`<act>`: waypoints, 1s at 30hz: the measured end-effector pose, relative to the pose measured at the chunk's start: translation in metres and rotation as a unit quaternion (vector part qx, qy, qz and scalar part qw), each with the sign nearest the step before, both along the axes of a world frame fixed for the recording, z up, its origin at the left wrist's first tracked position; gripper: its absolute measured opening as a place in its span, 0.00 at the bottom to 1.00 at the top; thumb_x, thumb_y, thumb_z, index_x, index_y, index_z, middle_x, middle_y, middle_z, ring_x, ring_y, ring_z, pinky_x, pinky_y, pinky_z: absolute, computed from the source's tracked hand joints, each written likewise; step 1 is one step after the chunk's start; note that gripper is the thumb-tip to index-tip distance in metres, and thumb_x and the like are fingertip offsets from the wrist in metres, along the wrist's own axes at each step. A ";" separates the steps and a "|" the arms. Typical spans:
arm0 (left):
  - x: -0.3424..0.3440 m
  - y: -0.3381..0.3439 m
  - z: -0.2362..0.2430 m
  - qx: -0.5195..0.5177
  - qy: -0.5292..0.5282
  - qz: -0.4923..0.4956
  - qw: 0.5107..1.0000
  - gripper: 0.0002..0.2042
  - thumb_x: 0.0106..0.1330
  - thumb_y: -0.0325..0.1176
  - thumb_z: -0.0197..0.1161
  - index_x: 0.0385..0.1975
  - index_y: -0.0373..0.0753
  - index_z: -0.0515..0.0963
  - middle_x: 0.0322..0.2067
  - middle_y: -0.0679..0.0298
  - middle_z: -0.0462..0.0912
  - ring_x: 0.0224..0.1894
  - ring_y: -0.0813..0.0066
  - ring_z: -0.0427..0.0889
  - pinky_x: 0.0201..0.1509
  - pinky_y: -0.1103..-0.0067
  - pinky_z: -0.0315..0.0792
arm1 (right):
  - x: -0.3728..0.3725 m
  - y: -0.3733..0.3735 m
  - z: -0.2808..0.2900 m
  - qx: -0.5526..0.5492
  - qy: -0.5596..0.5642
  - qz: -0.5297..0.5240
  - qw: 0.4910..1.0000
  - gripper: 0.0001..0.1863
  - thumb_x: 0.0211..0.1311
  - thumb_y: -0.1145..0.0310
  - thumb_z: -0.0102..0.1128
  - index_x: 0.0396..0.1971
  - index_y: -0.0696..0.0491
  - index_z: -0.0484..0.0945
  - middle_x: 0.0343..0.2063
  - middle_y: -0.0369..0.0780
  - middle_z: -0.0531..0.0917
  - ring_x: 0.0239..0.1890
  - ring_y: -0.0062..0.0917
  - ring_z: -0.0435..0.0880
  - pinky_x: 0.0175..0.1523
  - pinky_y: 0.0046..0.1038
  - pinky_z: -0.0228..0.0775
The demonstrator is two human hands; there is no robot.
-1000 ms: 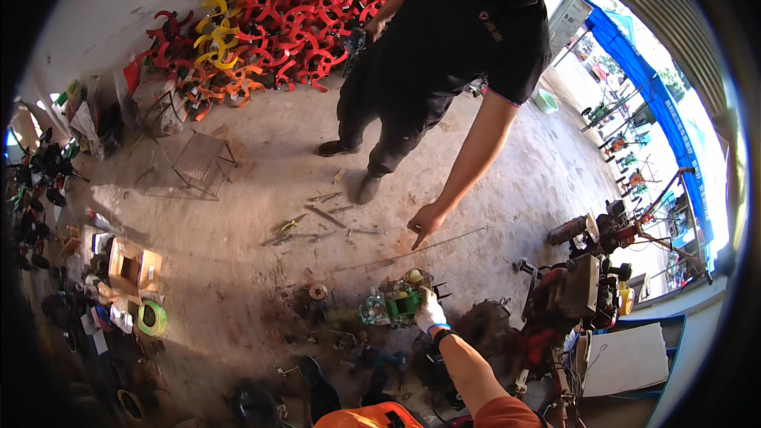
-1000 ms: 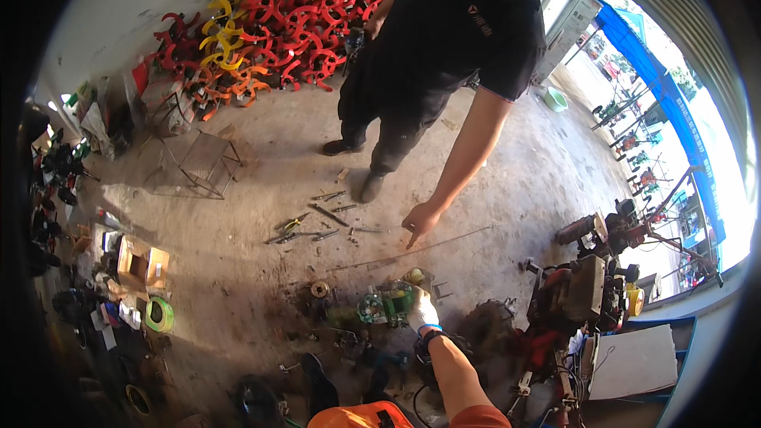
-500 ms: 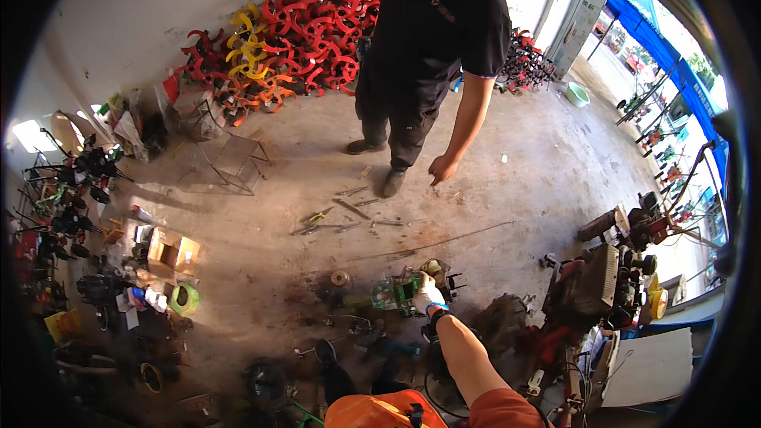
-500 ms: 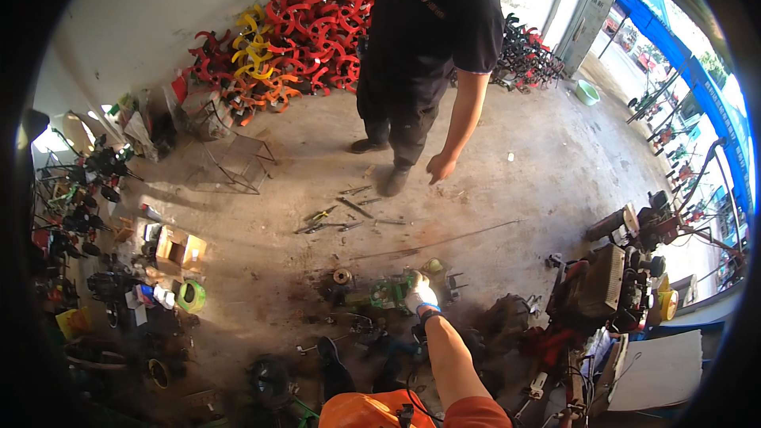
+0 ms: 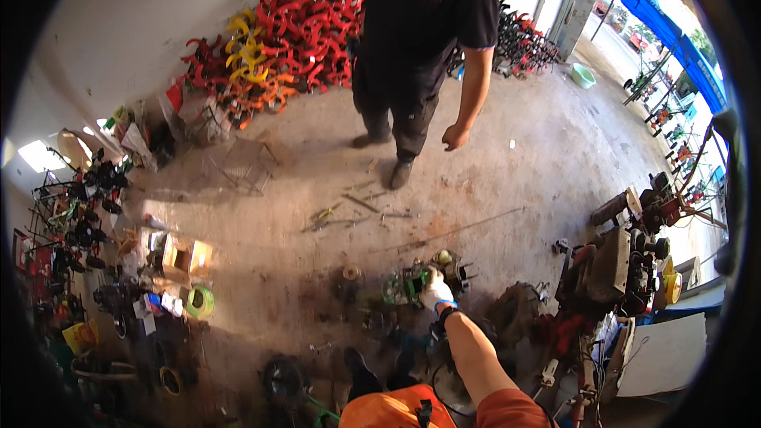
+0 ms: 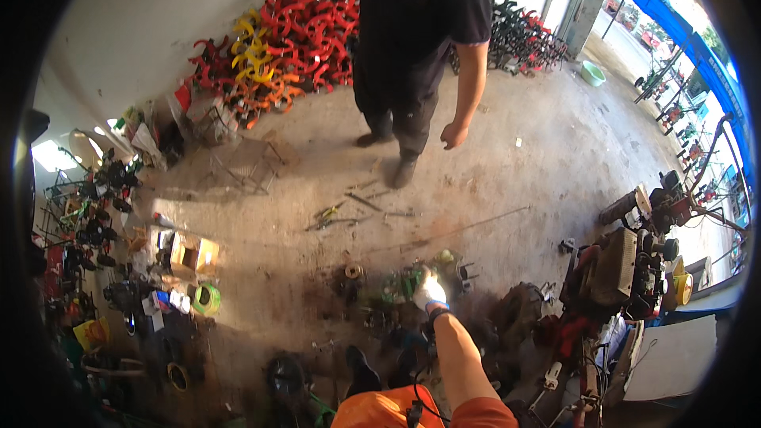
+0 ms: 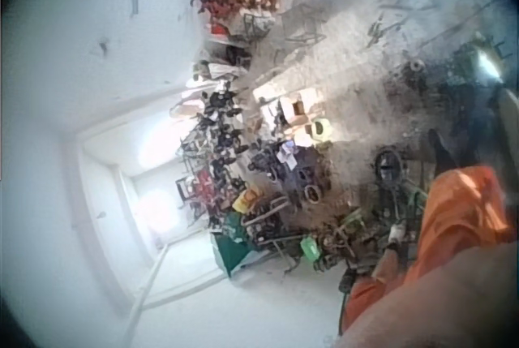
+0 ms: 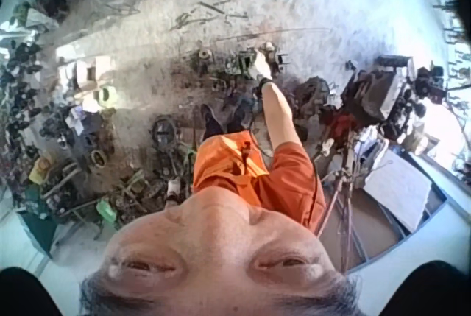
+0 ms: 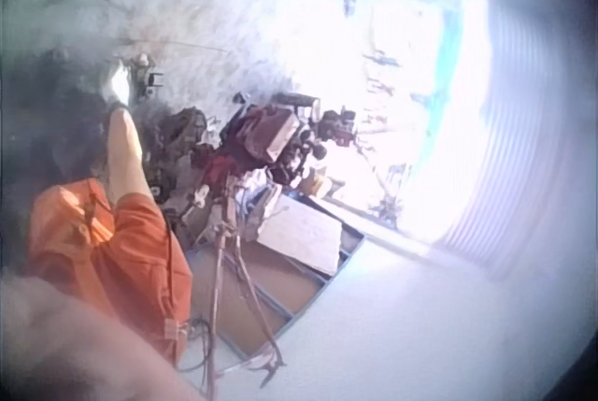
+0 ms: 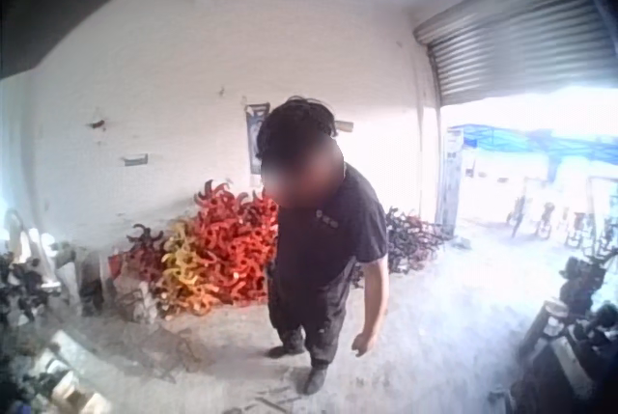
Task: The person disassembles a small engine using a cordless impact driver and hand tools, removes the fan cover and other components, then reassembles parts and tightens fasteners. The person also moves parts around the floor and briefly interacts with another person in the workshop.
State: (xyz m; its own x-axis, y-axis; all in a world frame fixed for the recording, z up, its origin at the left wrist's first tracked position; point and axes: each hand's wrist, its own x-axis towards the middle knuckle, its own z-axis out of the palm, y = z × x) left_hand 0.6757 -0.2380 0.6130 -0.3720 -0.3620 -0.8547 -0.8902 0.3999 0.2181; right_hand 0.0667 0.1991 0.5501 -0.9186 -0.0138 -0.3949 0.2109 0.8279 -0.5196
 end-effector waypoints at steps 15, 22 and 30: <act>-0.200 0.002 -0.101 0.135 0.202 0.061 0.968 0.24 0.76 0.36 0.65 0.68 0.32 0.79 0.44 0.53 0.92 0.47 0.61 0.90 0.50 0.68 0.81 | -0.006 0.008 0.003 0.000 0.002 -0.057 0.998 0.31 0.69 0.67 0.68 0.70 0.50 0.69 0.57 0.56 0.86 0.60 0.52 0.87 0.64 0.44 0.78; -0.430 0.082 -0.227 0.164 0.178 -0.150 0.959 0.41 0.76 0.45 0.64 0.85 0.37 0.55 0.63 0.37 0.81 0.60 0.44 0.85 0.62 0.63 0.78 | -0.013 0.000 -0.005 0.062 0.066 -0.104 0.990 0.22 0.76 0.61 0.68 0.63 0.50 0.75 0.51 0.50 0.89 0.46 0.43 0.91 0.52 0.42 0.83; -0.526 0.091 -0.347 0.194 0.049 -0.048 0.979 0.44 0.73 0.59 0.63 0.82 0.38 0.60 0.65 0.38 0.82 0.70 0.41 0.80 0.69 0.60 0.77 | -0.008 0.027 -0.026 0.011 0.116 -0.089 0.989 0.23 0.77 0.74 0.64 0.69 0.53 0.77 0.53 0.42 0.88 0.53 0.30 0.87 0.61 0.34 0.79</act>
